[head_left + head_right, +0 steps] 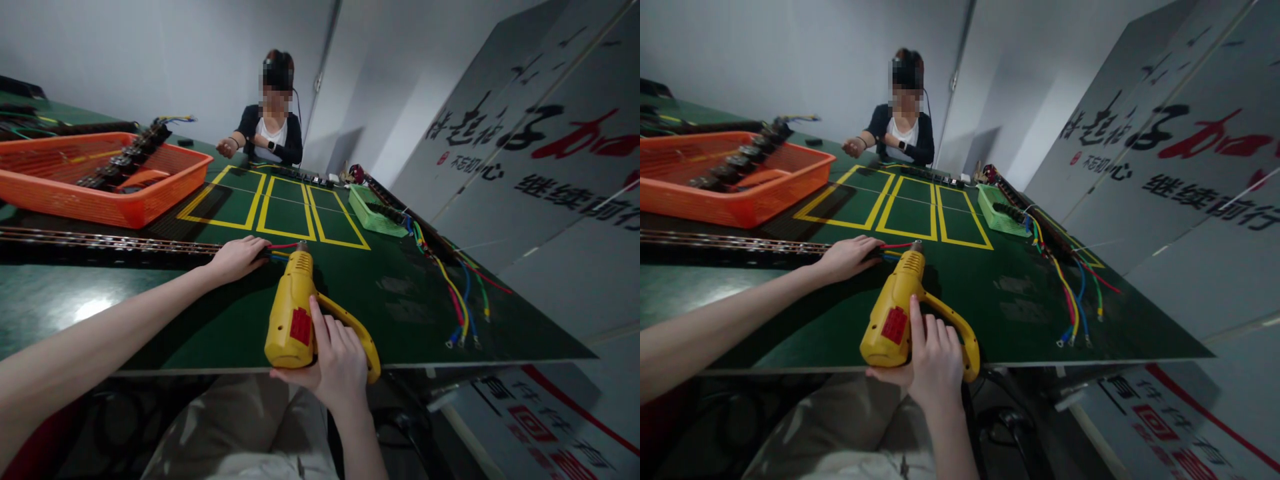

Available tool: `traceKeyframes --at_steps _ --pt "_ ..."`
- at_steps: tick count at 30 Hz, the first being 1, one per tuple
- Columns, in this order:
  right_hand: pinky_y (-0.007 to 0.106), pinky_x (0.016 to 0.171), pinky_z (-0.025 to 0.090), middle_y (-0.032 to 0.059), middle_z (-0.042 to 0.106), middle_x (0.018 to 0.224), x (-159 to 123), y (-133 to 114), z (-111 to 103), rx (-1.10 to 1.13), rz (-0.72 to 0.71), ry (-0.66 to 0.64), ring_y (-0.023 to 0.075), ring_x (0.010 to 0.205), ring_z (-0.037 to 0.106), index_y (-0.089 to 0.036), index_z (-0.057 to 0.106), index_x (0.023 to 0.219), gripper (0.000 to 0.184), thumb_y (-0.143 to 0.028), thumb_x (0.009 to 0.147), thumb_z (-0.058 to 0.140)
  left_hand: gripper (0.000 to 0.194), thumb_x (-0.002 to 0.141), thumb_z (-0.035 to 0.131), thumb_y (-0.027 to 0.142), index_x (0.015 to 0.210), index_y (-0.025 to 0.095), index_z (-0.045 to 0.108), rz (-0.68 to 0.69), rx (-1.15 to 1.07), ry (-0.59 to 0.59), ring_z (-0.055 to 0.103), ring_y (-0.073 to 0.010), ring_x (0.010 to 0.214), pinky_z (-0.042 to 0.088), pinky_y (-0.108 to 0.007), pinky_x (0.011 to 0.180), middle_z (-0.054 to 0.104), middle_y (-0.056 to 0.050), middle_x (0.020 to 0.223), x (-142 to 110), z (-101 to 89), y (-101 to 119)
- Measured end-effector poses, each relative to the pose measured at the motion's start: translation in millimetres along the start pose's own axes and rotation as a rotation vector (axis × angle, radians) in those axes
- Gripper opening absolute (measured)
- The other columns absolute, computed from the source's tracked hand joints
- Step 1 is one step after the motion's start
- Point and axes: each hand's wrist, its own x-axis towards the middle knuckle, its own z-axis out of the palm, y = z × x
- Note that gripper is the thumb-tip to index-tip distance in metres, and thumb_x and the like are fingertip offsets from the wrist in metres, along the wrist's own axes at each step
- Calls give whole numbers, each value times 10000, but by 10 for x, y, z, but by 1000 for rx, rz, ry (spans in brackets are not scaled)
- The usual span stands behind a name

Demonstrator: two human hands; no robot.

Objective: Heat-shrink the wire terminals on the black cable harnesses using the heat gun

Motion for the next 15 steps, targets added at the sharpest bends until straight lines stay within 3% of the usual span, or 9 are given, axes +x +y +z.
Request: traceKeyframes --at_steps 8,15 --pt "370 651 387 77 573 853 -38 -313 3 10 -75 -9 215 722 511 -85 179 1478 956 -688 782 438 386 868 441 351 1207 175 498 -1 -19 -6 597 -250 1013 497 -343 800 615 -111 1134 0 -5 0" --pt "374 625 379 81 573 856 -23 -405 22 9 -125 -12 215 715 515 -78 230 1462 905 -654 796 442 350 843 449 318 1150 167 520 -22 1 -11 595 -255 1016 498 -342 814 625 -122 1105 -1 3 2"
